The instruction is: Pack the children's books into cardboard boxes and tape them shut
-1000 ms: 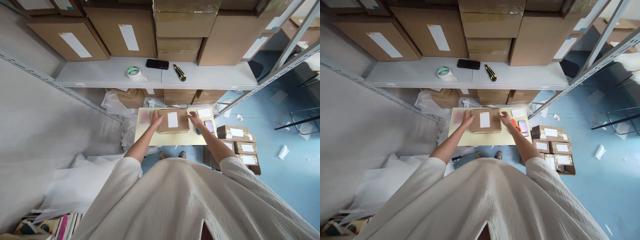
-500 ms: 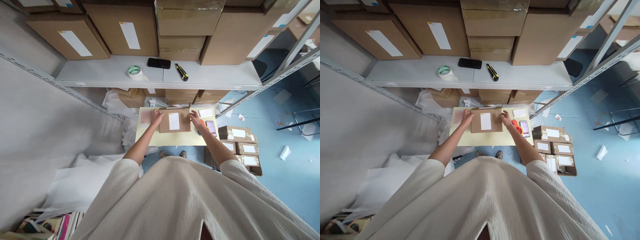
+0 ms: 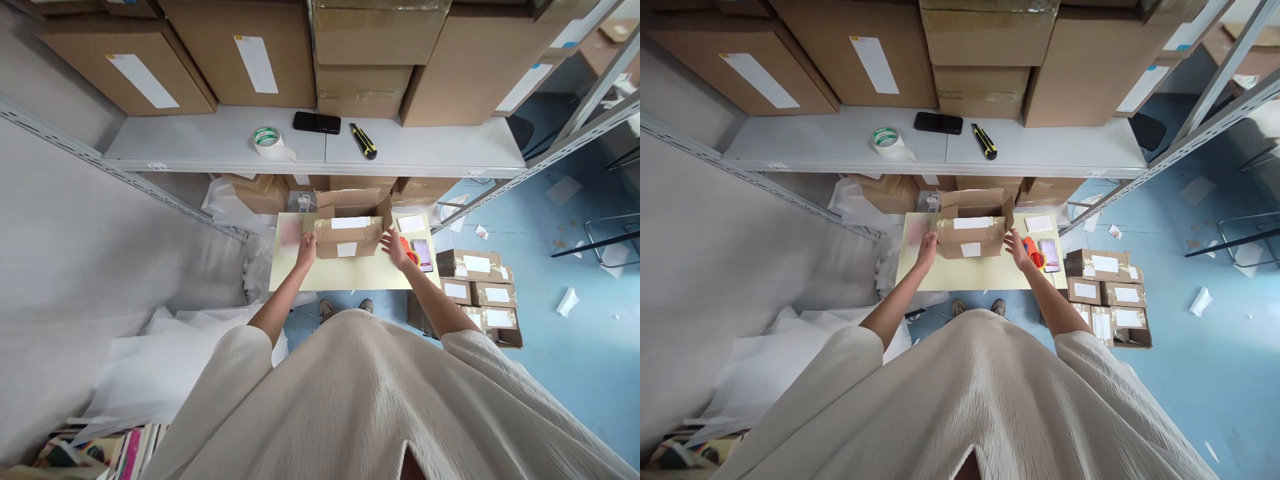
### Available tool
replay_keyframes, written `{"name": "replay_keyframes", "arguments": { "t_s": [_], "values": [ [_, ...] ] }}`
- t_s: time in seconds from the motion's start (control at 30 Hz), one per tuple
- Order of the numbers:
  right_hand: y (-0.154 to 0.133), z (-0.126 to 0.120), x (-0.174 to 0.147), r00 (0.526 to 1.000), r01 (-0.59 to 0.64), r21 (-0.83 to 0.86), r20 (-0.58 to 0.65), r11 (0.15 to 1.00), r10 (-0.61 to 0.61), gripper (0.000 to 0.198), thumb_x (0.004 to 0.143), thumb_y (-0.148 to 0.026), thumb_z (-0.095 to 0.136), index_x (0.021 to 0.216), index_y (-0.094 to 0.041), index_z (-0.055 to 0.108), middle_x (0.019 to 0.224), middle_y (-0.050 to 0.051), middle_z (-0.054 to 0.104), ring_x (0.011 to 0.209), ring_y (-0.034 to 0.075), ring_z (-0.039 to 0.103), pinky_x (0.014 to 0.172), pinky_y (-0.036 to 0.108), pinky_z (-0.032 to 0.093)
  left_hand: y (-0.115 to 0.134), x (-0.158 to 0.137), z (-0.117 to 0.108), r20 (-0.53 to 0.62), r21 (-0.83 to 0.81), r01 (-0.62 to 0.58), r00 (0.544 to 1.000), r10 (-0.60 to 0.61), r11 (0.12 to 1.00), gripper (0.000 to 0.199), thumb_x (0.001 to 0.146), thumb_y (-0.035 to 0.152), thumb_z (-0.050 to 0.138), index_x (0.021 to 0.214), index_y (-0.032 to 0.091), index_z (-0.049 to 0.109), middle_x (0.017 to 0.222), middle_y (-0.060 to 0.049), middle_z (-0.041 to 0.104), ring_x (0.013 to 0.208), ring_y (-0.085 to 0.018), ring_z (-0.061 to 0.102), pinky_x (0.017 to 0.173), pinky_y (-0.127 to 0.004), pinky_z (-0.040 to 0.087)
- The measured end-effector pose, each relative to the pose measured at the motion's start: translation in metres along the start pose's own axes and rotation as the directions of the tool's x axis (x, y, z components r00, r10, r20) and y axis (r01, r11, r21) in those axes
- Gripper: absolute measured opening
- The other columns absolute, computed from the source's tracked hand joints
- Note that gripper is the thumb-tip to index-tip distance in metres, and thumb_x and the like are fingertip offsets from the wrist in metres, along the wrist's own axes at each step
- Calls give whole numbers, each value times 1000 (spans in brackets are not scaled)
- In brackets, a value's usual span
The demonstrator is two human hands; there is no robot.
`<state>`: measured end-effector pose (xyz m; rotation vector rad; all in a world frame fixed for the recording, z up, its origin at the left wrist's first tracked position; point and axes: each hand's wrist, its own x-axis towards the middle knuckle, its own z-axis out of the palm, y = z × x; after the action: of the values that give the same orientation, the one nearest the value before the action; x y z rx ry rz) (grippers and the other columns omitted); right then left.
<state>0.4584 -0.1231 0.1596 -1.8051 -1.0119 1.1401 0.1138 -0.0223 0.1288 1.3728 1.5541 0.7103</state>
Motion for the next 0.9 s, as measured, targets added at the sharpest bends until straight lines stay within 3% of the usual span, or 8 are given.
{"name": "replay_keyframes", "arguments": {
  "t_s": [0.1,0.2,0.27,0.37,0.47,0.63,0.8,0.9],
  "values": [
    [10,-6,-10,999,-30,-9,41,1000,30,95,104,-96,26,165,-33,62,146,16,77,130,33,78,109,49,62,-6,-7,-2,43,-21,168,985,-167,986,66,114,75,47,155,26,62,115,-10,75,111,-29,74,104,-43,57],
    [17,-15,-14,996,-62,37,60,997,59,96,104,-94,21,165,-32,62,147,16,77,133,34,77,110,50,62,-2,-9,-5,61,-6,186,981,-185,983,58,114,67,51,153,25,62,114,-10,76,113,-30,75,106,-44,57],
    [17,-22,-13,998,-60,54,10,997,59,92,105,-92,25,164,-32,62,148,17,76,133,34,76,112,52,61,6,-9,-8,27,36,110,993,-111,993,55,113,59,55,155,23,61,127,-15,76,125,-33,73,115,-47,54],
    [7,-32,-6,984,29,-12,-173,1000,-31,81,108,-84,32,159,-29,64,152,16,72,137,33,71,119,55,56,27,-7,-12,-32,226,-109,992,119,968,57,107,41,62,161,21,58,158,-20,65,152,-37,59,130,-52,44],
    [-17,-37,2,925,193,-157,-301,969,-233,70,109,-78,39,148,-28,68,153,16,68,143,33,63,125,57,50,54,-4,-12,112,458,-300,953,280,837,69,100,27,64,168,23,53,172,-19,54,163,-39,47,133,-56,40],
    [-60,-29,11,868,403,-282,-183,871,-461,58,110,-73,48,134,-26,72,141,16,72,129,33,68,113,56,58,89,-3,-2,382,608,-460,884,270,647,82,96,23,67,175,23,46,173,-19,54,164,-44,41,133,-62,34],
    [-79,-16,20,859,460,-305,-84,834,-505,55,109,-71,52,131,-25,75,133,15,74,116,32,72,111,55,60,91,-10,4,443,663,-527,849,288,532,78,99,20,65,175,21,49,164,-21,60,160,-42,44,134,-60,28],
    [-83,-14,25,875,441,-311,-63,842,-481,56,107,-70,54,129,-23,77,132,16,75,113,32,73,110,55,61,86,-12,4,441,659,-535,844,304,529,75,101,21,64,175,24,50,171,-19,55,162,-41,44,133,-59,28]
  ]
}}
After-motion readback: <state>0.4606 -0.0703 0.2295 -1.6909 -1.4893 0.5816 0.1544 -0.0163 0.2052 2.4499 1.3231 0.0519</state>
